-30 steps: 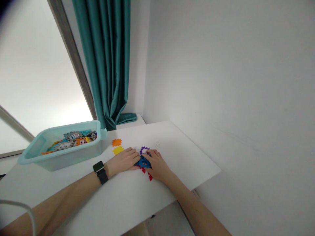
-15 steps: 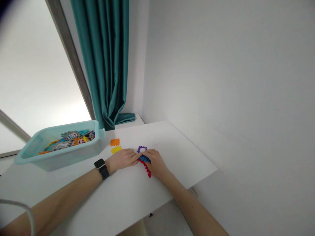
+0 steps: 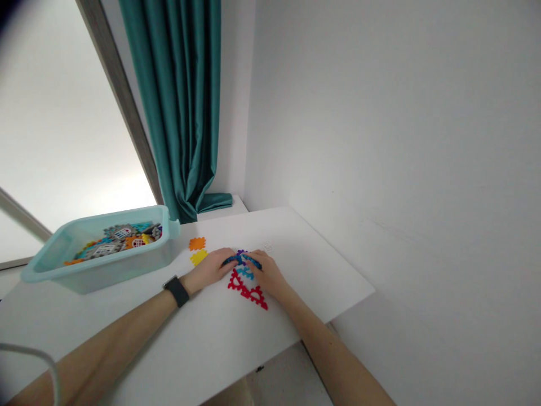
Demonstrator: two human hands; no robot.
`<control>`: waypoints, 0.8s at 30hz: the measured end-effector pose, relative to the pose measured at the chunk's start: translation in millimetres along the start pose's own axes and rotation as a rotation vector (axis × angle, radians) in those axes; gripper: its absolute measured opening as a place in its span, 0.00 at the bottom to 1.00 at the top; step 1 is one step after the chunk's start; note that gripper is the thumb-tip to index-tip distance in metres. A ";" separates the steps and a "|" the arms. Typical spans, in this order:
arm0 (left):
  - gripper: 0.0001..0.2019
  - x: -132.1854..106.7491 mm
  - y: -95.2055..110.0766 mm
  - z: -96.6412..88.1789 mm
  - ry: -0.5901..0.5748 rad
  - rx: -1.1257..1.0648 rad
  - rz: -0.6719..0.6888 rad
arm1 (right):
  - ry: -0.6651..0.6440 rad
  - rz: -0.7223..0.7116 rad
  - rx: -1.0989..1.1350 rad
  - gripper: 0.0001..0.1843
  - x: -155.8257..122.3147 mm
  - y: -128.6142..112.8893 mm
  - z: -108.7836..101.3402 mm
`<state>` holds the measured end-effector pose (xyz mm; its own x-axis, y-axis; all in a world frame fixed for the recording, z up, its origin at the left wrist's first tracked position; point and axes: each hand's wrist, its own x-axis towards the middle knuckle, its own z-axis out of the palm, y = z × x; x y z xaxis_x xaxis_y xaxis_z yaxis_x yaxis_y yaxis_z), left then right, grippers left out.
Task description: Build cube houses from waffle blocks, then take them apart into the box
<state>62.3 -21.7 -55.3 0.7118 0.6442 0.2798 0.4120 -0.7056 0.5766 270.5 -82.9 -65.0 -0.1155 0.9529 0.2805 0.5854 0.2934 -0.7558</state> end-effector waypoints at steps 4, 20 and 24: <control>0.16 3.6 2.6 -0.3 0.147 -0.305 -0.190 | 0.208 0.273 0.490 0.23 11.1 -11.6 -2.6; 0.16 -27.1 60.4 -6.9 0.240 -1.435 -0.451 | -0.121 0.066 0.515 0.41 19.7 -45.6 34.8; 0.17 -44.9 62.1 -38.3 0.299 -1.202 -0.404 | -0.288 -0.025 0.492 0.43 12.6 -49.3 28.0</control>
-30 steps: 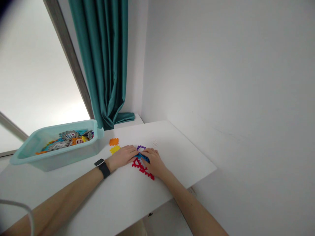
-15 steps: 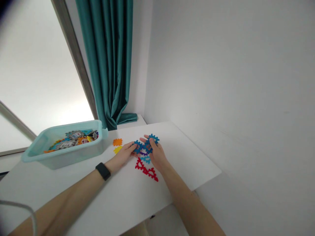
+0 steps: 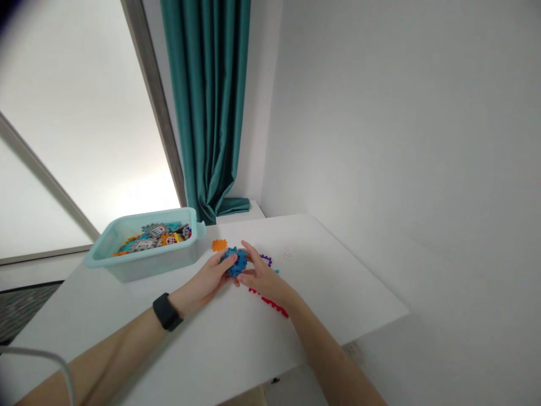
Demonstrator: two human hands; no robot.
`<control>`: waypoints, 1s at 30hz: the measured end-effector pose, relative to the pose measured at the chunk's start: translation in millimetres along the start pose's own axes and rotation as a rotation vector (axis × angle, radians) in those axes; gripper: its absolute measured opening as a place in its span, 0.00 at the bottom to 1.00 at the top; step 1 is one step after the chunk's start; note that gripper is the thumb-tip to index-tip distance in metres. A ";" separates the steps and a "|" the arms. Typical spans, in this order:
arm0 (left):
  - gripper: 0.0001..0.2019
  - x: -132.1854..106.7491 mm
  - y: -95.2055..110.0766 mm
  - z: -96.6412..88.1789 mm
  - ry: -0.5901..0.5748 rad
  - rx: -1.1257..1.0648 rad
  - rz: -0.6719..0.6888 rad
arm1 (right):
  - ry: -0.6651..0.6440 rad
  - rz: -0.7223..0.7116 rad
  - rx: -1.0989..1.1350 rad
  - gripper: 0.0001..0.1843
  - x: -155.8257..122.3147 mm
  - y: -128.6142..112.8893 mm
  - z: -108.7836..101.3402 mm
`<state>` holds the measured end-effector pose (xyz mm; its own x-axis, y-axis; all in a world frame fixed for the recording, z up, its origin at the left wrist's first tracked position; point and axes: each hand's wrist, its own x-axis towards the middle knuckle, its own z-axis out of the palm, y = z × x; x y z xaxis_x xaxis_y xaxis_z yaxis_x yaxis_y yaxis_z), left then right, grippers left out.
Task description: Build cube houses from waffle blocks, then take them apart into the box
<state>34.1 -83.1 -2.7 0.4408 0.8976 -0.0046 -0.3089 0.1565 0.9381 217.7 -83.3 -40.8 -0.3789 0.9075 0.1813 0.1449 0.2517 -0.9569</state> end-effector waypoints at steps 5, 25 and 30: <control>0.13 -21.9 78.8 -42.7 0.066 0.532 0.184 | 0.295 0.003 -0.033 0.25 0.5 18.2 -2.1; 0.18 -10.0 60.9 -72.9 -0.080 1.359 0.515 | 0.540 -0.046 -0.162 0.20 6.8 28.1 3.9; 0.25 19.2 -7.2 -56.0 -0.042 1.432 0.457 | 0.512 -0.041 -0.332 0.16 -10.0 31.1 -10.0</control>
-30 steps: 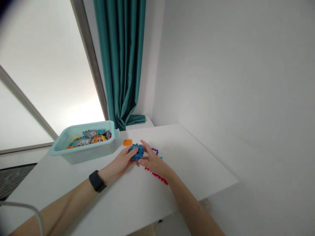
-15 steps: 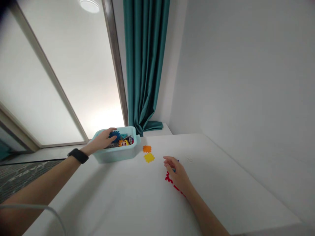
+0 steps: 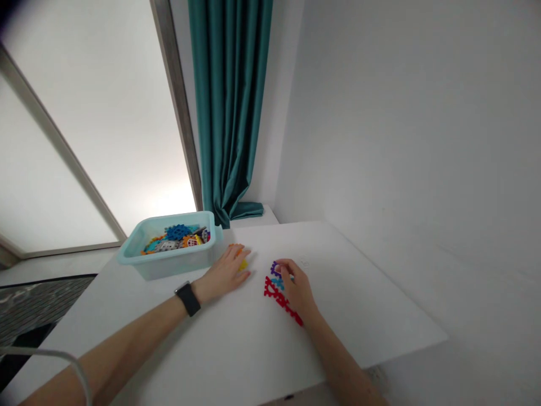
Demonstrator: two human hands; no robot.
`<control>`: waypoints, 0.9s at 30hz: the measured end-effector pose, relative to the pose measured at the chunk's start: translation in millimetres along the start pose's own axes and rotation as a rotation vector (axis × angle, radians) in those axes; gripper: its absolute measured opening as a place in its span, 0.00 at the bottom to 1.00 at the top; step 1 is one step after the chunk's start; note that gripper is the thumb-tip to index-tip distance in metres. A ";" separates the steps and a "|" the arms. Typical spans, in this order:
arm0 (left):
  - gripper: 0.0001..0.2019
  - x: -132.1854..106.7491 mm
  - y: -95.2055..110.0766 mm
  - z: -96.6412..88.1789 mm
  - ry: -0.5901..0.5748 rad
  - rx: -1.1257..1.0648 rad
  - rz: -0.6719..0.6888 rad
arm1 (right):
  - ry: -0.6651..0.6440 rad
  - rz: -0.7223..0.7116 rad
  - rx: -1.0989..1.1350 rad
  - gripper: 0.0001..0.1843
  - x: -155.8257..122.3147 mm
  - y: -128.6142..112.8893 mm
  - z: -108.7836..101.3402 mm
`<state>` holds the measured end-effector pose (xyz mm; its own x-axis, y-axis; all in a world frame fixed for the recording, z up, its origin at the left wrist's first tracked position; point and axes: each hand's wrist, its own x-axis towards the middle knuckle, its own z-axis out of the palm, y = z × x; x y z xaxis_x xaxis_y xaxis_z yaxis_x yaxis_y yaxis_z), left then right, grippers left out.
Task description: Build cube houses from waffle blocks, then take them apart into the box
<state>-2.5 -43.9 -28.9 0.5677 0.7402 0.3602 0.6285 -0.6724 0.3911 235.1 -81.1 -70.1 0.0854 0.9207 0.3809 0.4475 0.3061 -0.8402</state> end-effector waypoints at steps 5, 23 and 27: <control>0.23 11.5 -21.1 30.8 0.060 0.184 -0.161 | -0.140 -0.244 -0.443 0.17 -19.1 4.6 -5.2; 0.34 -21.5 -5.9 21.9 0.001 0.051 -0.083 | -0.244 -0.322 -0.618 0.15 -20.5 0.0 -0.1; 0.29 -28.5 -8.4 21.8 -0.032 -0.057 0.041 | -0.236 -0.324 -0.616 0.16 -20.1 0.3 -0.5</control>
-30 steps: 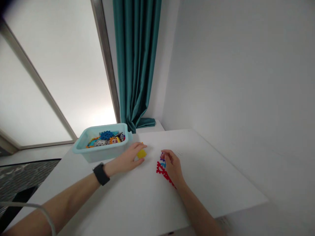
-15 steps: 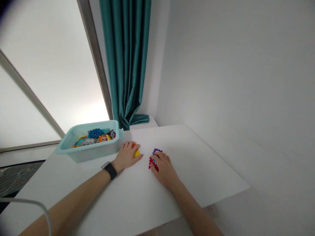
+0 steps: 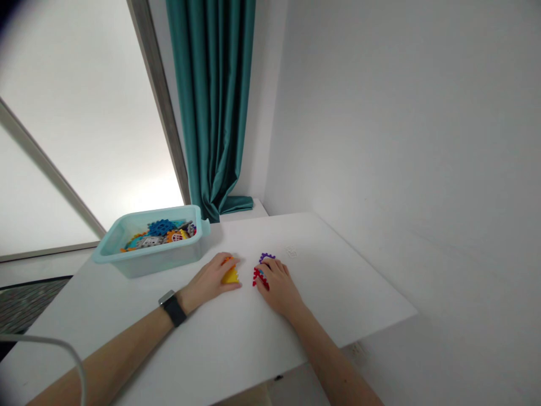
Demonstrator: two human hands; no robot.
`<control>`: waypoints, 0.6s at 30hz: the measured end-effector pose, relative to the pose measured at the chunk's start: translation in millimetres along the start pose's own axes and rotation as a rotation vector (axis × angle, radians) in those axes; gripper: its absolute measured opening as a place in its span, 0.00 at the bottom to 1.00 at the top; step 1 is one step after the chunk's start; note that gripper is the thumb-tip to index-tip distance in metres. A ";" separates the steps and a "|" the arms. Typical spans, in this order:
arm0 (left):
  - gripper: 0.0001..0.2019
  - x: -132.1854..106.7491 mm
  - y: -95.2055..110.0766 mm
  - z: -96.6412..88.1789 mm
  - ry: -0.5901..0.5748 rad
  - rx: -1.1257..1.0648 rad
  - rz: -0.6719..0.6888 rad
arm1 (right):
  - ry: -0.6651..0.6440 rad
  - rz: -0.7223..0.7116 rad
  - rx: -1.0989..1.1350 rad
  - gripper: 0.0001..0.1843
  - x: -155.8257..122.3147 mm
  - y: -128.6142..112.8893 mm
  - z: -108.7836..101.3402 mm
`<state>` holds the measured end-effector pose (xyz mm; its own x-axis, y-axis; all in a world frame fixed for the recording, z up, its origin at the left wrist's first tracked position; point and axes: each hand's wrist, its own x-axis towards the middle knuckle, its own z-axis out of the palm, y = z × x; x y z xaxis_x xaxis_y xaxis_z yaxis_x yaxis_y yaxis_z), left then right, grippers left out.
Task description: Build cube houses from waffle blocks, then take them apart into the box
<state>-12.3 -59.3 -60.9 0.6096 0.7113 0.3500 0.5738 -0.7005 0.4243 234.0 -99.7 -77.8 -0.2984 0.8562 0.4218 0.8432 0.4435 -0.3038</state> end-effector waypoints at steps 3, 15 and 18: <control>0.29 -4.4 0.5 -4.7 -0.060 0.006 0.024 | -0.011 0.003 0.000 0.16 0.6 -0.5 -0.7; 0.29 -2.7 -1.7 -14.3 -0.056 -0.179 -0.082 | 0.052 -0.025 -0.002 0.15 2.2 -8.1 -8.8; 0.15 -4.4 -1.0 -9.9 -0.009 -0.256 -0.109 | 0.085 -0.111 0.001 0.16 5.0 -20.5 -13.8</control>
<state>-21.1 -61.2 -54.6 0.5569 0.7806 0.2839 0.4800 -0.5814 0.6570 221.4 -108.1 -57.7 -0.3507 0.7764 0.5237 0.8068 0.5344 -0.2520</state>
